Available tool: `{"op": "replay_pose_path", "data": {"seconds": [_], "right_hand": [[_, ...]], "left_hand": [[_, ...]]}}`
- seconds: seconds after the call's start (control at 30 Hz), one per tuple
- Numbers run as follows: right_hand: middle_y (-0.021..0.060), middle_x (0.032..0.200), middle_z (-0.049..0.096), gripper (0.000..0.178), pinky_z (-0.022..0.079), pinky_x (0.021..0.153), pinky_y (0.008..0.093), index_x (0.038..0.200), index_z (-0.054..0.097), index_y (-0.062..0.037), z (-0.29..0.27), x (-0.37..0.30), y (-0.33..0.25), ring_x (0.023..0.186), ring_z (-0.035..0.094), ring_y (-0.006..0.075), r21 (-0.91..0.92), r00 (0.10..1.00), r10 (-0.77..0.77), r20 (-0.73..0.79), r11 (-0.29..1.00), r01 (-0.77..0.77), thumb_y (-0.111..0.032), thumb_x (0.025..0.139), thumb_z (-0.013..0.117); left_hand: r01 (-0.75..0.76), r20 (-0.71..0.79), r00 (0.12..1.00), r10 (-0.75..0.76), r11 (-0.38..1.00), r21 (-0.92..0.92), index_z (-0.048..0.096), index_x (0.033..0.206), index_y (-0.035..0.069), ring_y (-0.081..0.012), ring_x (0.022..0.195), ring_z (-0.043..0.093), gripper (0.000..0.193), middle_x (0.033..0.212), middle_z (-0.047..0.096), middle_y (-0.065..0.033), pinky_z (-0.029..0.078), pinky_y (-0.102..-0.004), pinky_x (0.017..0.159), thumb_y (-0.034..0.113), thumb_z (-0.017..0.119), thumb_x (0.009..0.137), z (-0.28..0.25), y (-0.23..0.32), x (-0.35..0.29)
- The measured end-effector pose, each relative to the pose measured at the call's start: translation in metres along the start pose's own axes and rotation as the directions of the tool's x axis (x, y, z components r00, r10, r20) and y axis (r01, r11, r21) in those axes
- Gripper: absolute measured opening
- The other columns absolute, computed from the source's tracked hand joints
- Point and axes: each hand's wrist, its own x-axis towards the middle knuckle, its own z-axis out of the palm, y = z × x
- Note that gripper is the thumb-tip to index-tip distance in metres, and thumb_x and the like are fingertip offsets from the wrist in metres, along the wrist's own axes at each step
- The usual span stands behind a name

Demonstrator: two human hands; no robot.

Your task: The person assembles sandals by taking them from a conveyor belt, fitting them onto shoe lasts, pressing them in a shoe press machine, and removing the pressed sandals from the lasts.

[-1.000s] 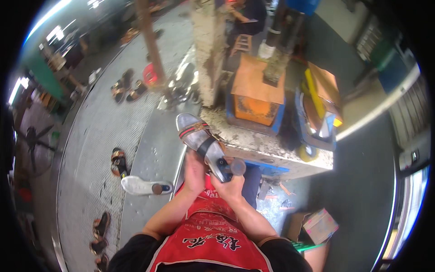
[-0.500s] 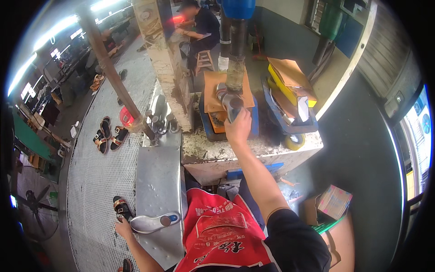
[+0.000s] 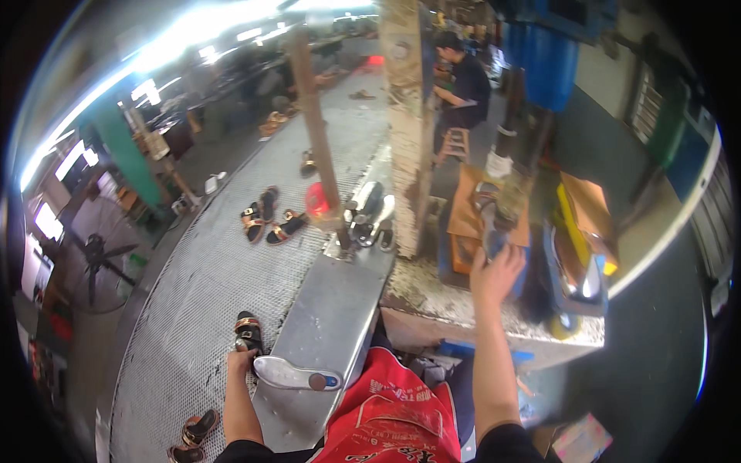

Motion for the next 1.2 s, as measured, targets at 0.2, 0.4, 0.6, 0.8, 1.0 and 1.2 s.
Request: {"op": "replay_pose_path", "data": {"seconds": [0.2,0.4,0.6,0.8,1.0,1.2], "right_hand": [[0.0299,0.141,0.056,0.055,0.037,0.12,0.0561,0.13,0.059,0.0153,-0.022,0.014,-0.016,0.143,0.042,0.0524,0.057,0.999,-0.034,0.023,0.998,0.032,-0.027,0.097,0.073],[0.0299,0.141,0.055,0.05,0.036,0.122,0.0548,0.125,0.06,0.0187,-0.032,0.024,-0.017,0.148,0.038,0.0512,0.054,0.997,-0.073,0.037,0.996,0.071,-0.023,0.098,0.07],[0.0288,0.141,0.055,0.047,0.036,0.122,0.0542,0.124,0.061,0.0188,-0.031,0.022,-0.02,0.149,0.038,0.0509,0.067,0.995,-0.094,0.036,0.994,0.092,-0.019,0.097,0.069],[0.0279,0.141,0.055,0.047,0.036,0.123,0.0548,0.128,0.058,0.017,-0.033,0.02,-0.018,0.149,0.038,0.0511,0.074,0.992,-0.123,0.02,0.99,0.121,-0.017,0.096,0.07],[0.0269,0.142,0.055,0.049,0.036,0.122,0.0551,0.131,0.057,0.0158,-0.031,0.021,-0.021,0.149,0.038,0.0513,0.083,0.993,-0.121,-0.007,0.989,0.121,-0.016,0.096,0.07],[0.0286,0.144,0.053,0.055,0.036,0.122,0.0545,0.133,0.055,0.0152,-0.027,0.013,-0.014,0.148,0.039,0.0511,0.11,0.998,-0.063,0.005,0.992,0.063,-0.016,0.093,0.073]], "left_hand": [[-0.167,-0.243,0.954,0.178,0.984,0.068,0.066,0.104,-0.005,-0.032,0.084,0.072,0.031,0.095,0.074,-0.0208,0.056,-0.0447,0.079,0.014,0.084,0.087,-0.007,0.007,0.012],[-0.39,-0.346,0.874,0.342,0.918,-0.078,0.055,0.123,-0.003,-0.029,0.096,0.071,0.032,0.105,0.073,-0.0204,0.054,-0.042,0.086,0.014,0.071,0.1,0.008,0.092,-0.029],[0.025,0.18,0.957,0.226,0.555,-0.832,0.068,0.123,0.003,-0.0181,0.084,0.074,0.026,0.101,0.076,-0.0049,0.06,-0.0343,0.074,0.014,0.074,0.101,0.065,0.086,-0.091],[0.06,0.237,0.924,0.3,0.498,-0.865,0.066,0.127,0.005,-0.0179,0.083,0.073,0.032,0.103,0.075,-0.0042,0.062,-0.0348,0.075,0.01,0.077,0.097,0.094,0.059,-0.131],[0.14,0.337,0.878,0.34,0.49,-0.861,0.064,0.128,0.007,-0.0183,0.087,0.074,0.034,0.107,0.075,-0.0061,0.062,-0.0365,0.075,0.015,0.077,0.098,0.087,0.052,-0.116],[0.209,0.386,0.846,0.368,0.437,-0.875,0.06,0.132,0.004,-0.0312,0.097,0.076,0.032,0.113,0.073,-0.0146,0.066,-0.0467,0.084,0.013,0.07,0.103,0.079,0.069,-0.145]]}}
